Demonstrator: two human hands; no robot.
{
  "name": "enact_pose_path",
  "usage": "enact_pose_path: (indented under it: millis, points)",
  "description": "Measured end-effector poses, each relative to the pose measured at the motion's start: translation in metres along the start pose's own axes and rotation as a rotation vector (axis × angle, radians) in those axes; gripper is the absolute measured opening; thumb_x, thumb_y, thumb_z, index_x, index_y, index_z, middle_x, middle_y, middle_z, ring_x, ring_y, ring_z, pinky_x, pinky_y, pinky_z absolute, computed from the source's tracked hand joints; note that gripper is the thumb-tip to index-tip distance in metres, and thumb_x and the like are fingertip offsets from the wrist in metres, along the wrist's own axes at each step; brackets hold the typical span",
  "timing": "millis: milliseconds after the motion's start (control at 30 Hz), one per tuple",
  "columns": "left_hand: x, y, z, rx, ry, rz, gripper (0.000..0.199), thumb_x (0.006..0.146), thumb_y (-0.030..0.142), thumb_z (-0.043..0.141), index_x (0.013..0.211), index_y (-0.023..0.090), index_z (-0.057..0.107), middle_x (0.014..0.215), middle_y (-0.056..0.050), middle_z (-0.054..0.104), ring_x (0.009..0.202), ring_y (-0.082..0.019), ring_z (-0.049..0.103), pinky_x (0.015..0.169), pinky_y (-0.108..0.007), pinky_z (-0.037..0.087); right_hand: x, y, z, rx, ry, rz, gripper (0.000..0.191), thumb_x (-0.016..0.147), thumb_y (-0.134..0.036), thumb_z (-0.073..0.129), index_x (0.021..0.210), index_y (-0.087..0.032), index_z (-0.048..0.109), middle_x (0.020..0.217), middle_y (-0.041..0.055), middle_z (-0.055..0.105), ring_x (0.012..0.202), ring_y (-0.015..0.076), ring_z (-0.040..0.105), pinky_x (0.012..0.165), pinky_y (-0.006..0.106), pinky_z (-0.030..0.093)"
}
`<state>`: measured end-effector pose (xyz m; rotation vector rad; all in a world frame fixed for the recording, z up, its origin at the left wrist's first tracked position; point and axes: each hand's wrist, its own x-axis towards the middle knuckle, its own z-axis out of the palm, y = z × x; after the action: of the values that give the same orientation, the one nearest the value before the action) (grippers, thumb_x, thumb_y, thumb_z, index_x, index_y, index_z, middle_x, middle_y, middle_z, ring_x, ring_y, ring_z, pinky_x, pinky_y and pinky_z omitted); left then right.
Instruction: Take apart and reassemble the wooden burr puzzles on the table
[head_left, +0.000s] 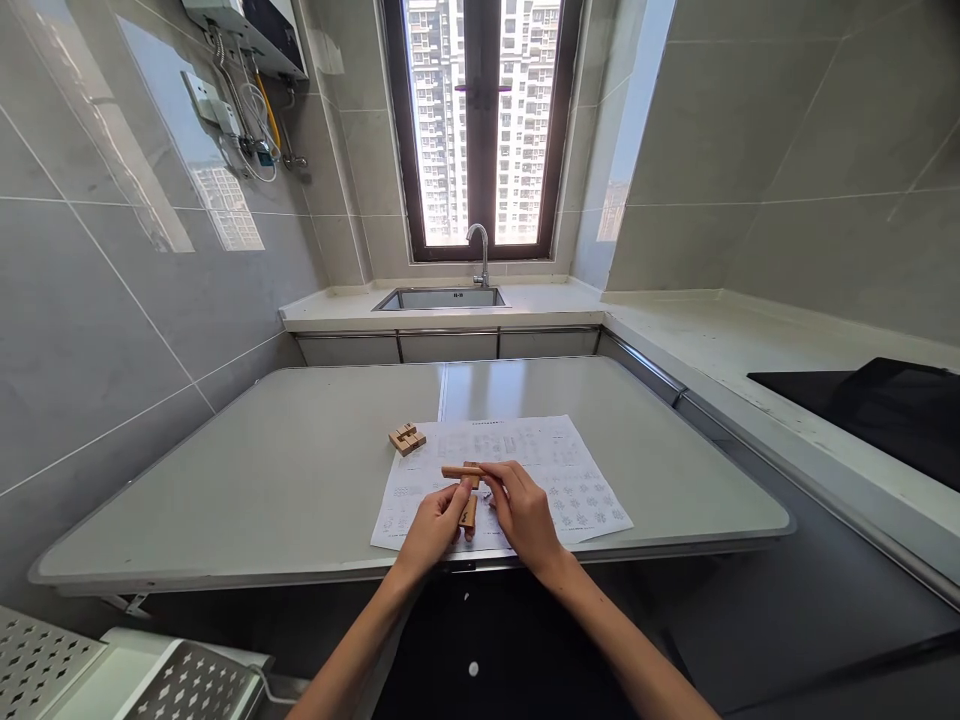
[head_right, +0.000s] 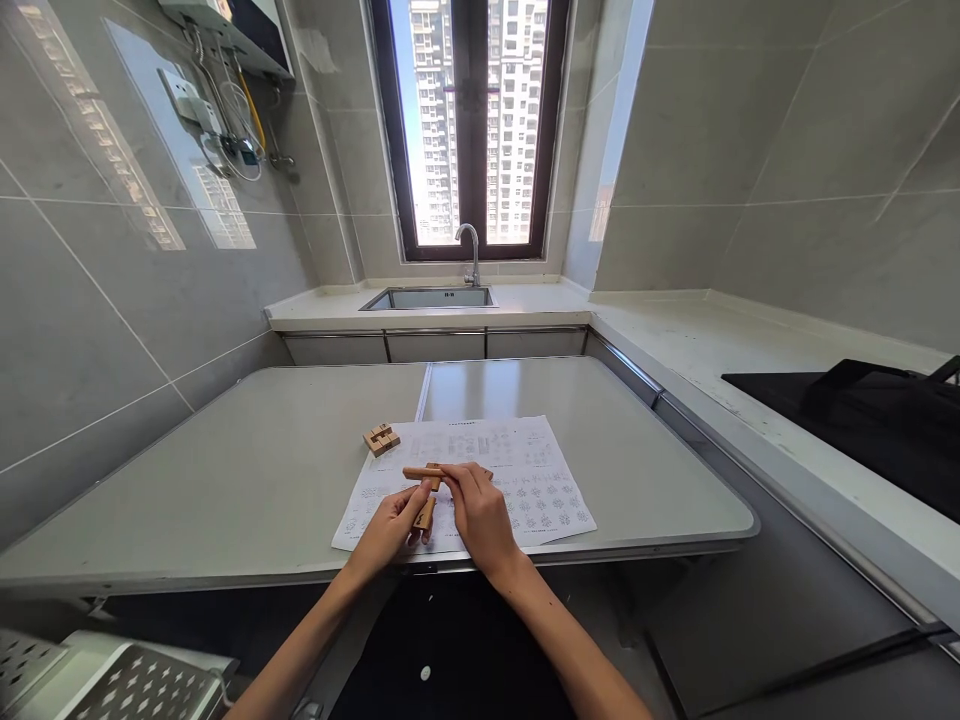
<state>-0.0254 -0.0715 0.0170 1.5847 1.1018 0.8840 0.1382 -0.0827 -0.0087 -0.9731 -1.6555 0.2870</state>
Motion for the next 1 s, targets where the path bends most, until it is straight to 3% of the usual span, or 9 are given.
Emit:
enact_pose_path:
  millis: [133, 233, 367, 467, 633, 767, 933, 1000]
  points:
    - [-0.009, 0.009, 0.006, -0.009, -0.032, -0.045, 0.057, 0.093, 0.072, 0.047, 0.069, 0.02, 0.052, 0.056, 0.001, 0.056, 0.052, -0.014, 0.051, 0.053, -0.026, 0.036, 0.011, 0.012, -0.002, -0.049, 0.075, 0.04, 0.028, 0.109, -0.033, 0.043, 0.12, -0.023, 0.067, 0.106, 0.0105, 0.072, 0.097, 0.0248, 0.071, 0.085, 0.04, 0.058]
    - [-0.018, 0.011, 0.01, 0.132, -0.112, -0.035, 0.057, 0.095, 0.068, 0.045, 0.065, 0.02, 0.049, 0.056, 0.002, 0.052, 0.053, -0.014, 0.049, 0.054, -0.026, 0.033, 0.025, 0.035, -0.02, -0.073, 0.17, 0.187, 0.033, 0.105, -0.045, 0.05, 0.111, -0.019, 0.069, 0.1, 0.011, 0.074, 0.088, 0.0255, 0.073, 0.083, 0.041, 0.058]
    - [-0.014, 0.006, 0.008, 0.456, 0.054, 0.077, 0.057, 0.098, 0.062, 0.045, 0.06, 0.019, 0.041, 0.056, 0.003, 0.043, 0.055, -0.013, 0.038, 0.056, -0.028, 0.025, 0.029, 0.066, -0.056, -0.014, 0.102, 0.392, 0.039, 0.1, -0.052, 0.053, 0.112, -0.019, 0.07, 0.085, 0.0064, 0.074, 0.076, 0.0232, 0.071, 0.077, 0.036, 0.055]
    - [0.004, 0.003, 0.003, 0.622, 0.103, 0.093, 0.055, 0.098, 0.058, 0.044, 0.059, 0.019, 0.042, 0.056, 0.002, 0.045, 0.055, -0.013, 0.038, 0.057, -0.029, 0.024, 0.017, 0.08, -0.075, -0.073, 0.001, 0.462, 0.04, 0.1, -0.053, 0.049, 0.109, -0.021, 0.071, 0.073, 0.003, 0.07, 0.069, 0.0228, 0.067, 0.069, 0.033, 0.05]
    - [0.033, -0.003, 0.0, 0.818, 0.075, 0.085, 0.053, 0.098, 0.054, 0.046, 0.058, 0.02, 0.049, 0.062, -0.002, 0.058, 0.061, -0.017, 0.051, 0.058, -0.031, 0.025, -0.002, 0.085, -0.075, -0.126, -0.189, 0.422, 0.036, 0.1, -0.048, 0.046, 0.103, -0.022, 0.072, 0.091, 0.0056, 0.076, 0.08, 0.0239, 0.068, 0.074, 0.034, 0.05]
    - [0.048, -0.01, 0.002, 0.903, 0.058, 0.118, 0.051, 0.097, 0.053, 0.048, 0.06, 0.019, 0.055, 0.077, -0.007, 0.066, 0.071, -0.021, 0.06, 0.06, -0.031, 0.03, -0.007, 0.086, -0.067, -0.146, -0.18, 0.398, 0.034, 0.098, -0.045, 0.051, 0.111, -0.022, 0.071, 0.103, 0.0081, 0.076, 0.086, 0.0244, 0.07, 0.079, 0.037, 0.053]
    - [0.054, -0.011, 0.007, 0.9, 0.038, 0.206, 0.036, 0.1, 0.052, 0.048, 0.097, 0.02, 0.065, 0.103, -0.009, 0.07, 0.079, -0.023, 0.066, 0.065, -0.033, 0.043, -0.012, 0.089, -0.066, -0.131, -0.158, 0.345, 0.032, 0.097, -0.04, 0.055, 0.12, -0.022, 0.068, 0.118, 0.0099, 0.072, 0.1, 0.0253, 0.069, 0.091, 0.041, 0.055]
    - [0.054, -0.011, 0.009, 0.867, -0.002, 0.289, 0.035, 0.1, 0.051, 0.051, 0.109, 0.019, 0.064, 0.113, -0.011, 0.068, 0.091, -0.025, 0.068, 0.075, -0.036, 0.05, -0.014, 0.086, -0.066, -0.117, -0.184, 0.312, 0.034, 0.096, -0.037, 0.056, 0.125, -0.022, 0.067, 0.124, 0.0099, 0.071, 0.111, 0.0264, 0.067, 0.099, 0.042, 0.053]
